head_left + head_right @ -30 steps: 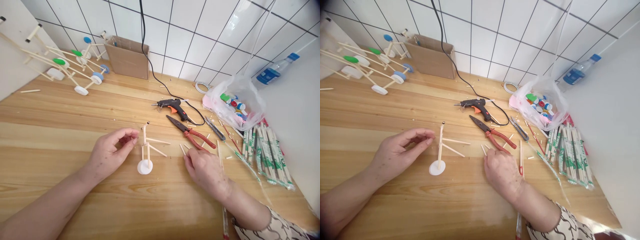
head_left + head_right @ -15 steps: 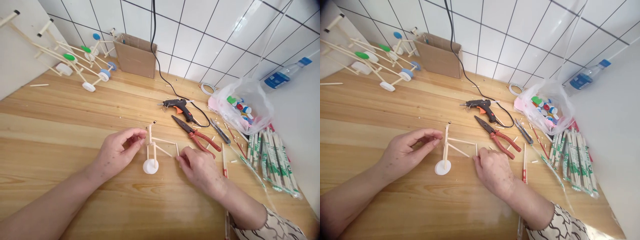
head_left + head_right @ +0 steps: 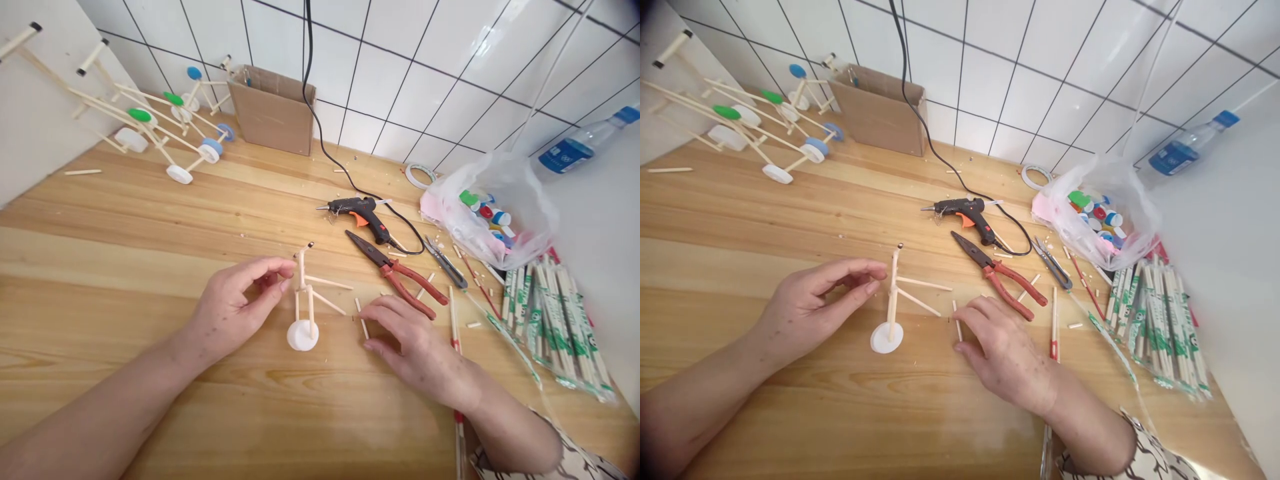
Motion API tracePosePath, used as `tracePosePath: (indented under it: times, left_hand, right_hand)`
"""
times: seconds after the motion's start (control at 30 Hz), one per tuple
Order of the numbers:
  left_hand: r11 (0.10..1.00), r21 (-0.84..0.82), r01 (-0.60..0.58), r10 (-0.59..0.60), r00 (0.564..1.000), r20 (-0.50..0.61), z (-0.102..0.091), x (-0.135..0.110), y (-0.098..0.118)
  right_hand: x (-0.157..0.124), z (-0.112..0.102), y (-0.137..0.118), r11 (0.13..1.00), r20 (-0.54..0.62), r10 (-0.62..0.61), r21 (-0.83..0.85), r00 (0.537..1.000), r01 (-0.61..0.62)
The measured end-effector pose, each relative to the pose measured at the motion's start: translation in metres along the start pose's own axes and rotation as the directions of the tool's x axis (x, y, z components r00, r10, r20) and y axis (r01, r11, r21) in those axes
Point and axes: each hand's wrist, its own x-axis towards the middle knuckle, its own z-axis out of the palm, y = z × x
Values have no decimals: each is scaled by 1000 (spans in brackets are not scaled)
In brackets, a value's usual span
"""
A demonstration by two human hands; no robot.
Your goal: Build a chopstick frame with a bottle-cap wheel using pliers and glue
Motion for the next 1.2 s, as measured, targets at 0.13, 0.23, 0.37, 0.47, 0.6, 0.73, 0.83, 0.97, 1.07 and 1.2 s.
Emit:
tracePosePath:
  times: [0.13,0.23,0.37,0.47,0.6,0.73,0.83,0.97,1.07,1.2]
  left_hand:
    - [1000,4,4,-4,1000,-2,-1,1,3]
    - [1000,6,15,-15,1000,3,-1,1,4]
    - [1000,3,16,-16,1000,10,-2,0,3]
    - [1000,2,15,-15,1000,18,-2,-1,2]
    - [1000,-4,-7,7,999,34,-3,-1,1]
    - [999,-7,-37,37,999,37,-3,-1,1]
    - [998,-9,-58,58,998,37,-3,-1,2]
    - [997,-11,-75,75,996,39,-4,0,3]
    - [998,-4,-64,64,997,47,-4,0,4]
    - [999,2,-53,53,997,57,-4,0,5]
  right_hand:
    - [3,4,0,1000,-44,-17,-19,999,16]
    - [4,5,-1,999,-77,-35,-32,996,33]
    - [2,-1,-1,999,-31,-35,-9,999,34]
    - [0,-5,1,1000,31,-29,6,999,28]
    - [-1,-4,5,999,65,-37,20,997,36]
    - [1,1,8,999,22,-46,-12,999,46]
    - [4,5,9,997,-26,-62,-38,998,61]
    - [7,8,8,996,-77,-87,-44,993,84]
    - [8,10,8,993,-96,-109,-53,989,104]
    - [9,12,8,992,-105,-118,-62,987,112]
